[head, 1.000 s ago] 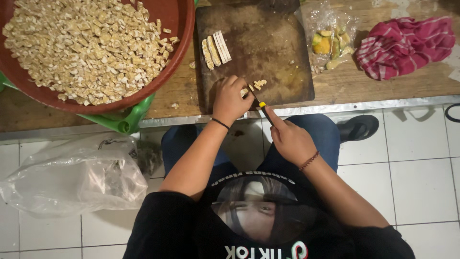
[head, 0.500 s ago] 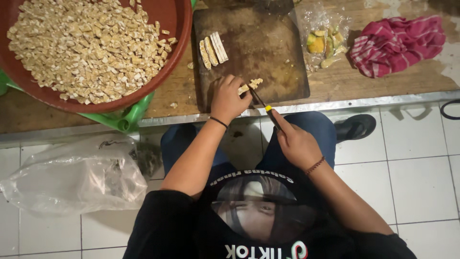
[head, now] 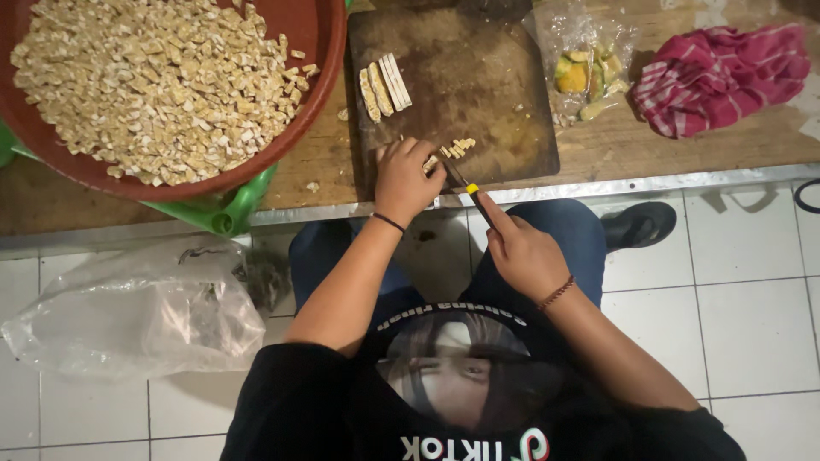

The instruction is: The person sits at a work table and cuts white food blocks into small cubes with a utility knife on a worn cutting board. They cut several pieces one at a time and push the cut pieces into a large red basin filled with similar cut pieces.

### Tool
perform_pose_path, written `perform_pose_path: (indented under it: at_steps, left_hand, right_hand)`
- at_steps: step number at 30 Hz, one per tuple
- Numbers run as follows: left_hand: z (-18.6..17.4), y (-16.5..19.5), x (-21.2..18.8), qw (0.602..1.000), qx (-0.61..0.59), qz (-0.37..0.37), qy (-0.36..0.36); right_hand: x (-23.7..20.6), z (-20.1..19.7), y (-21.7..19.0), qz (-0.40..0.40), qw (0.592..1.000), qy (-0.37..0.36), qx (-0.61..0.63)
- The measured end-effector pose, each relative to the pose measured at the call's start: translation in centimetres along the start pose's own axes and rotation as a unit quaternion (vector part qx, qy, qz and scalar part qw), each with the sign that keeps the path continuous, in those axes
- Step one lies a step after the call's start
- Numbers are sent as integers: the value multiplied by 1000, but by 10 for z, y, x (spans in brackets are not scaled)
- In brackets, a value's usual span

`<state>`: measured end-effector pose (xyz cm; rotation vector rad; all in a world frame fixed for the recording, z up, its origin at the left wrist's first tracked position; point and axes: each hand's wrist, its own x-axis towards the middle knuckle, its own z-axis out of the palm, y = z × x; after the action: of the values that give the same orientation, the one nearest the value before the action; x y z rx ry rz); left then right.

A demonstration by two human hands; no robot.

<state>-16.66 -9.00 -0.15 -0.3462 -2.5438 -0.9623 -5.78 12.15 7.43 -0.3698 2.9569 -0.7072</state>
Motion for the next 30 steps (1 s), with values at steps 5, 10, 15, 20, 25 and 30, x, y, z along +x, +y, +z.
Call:
perform_pose_path:
  at_steps: [5, 10, 15, 20, 25, 30]
  left_hand:
    - [35, 17, 4, 1000, -4, 3, 1]
    - [62, -44, 67, 1000, -8, 9, -6]
    - [65, -75, 101, 1000, 4, 16, -4]
    - [37, -99, 123, 999, 18, 31, 9]
    - [12, -83, 97, 1000, 9, 27, 5]
    - [-17, -43, 67, 1000, -23, 8, 0]
  right_hand:
    - [2, -9, 35, -5, 1000, -12, -11]
    - [98, 25, 57, -14, 1000, 2, -8]
    - [148, 33, 50, 1, 1000, -14, -8]
    - [161, 33, 22, -2, 1000, -6, 9]
    - [112, 20, 7, 22, 999, -23, 5]
    - [59, -11, -8, 0, 999, 24, 43]
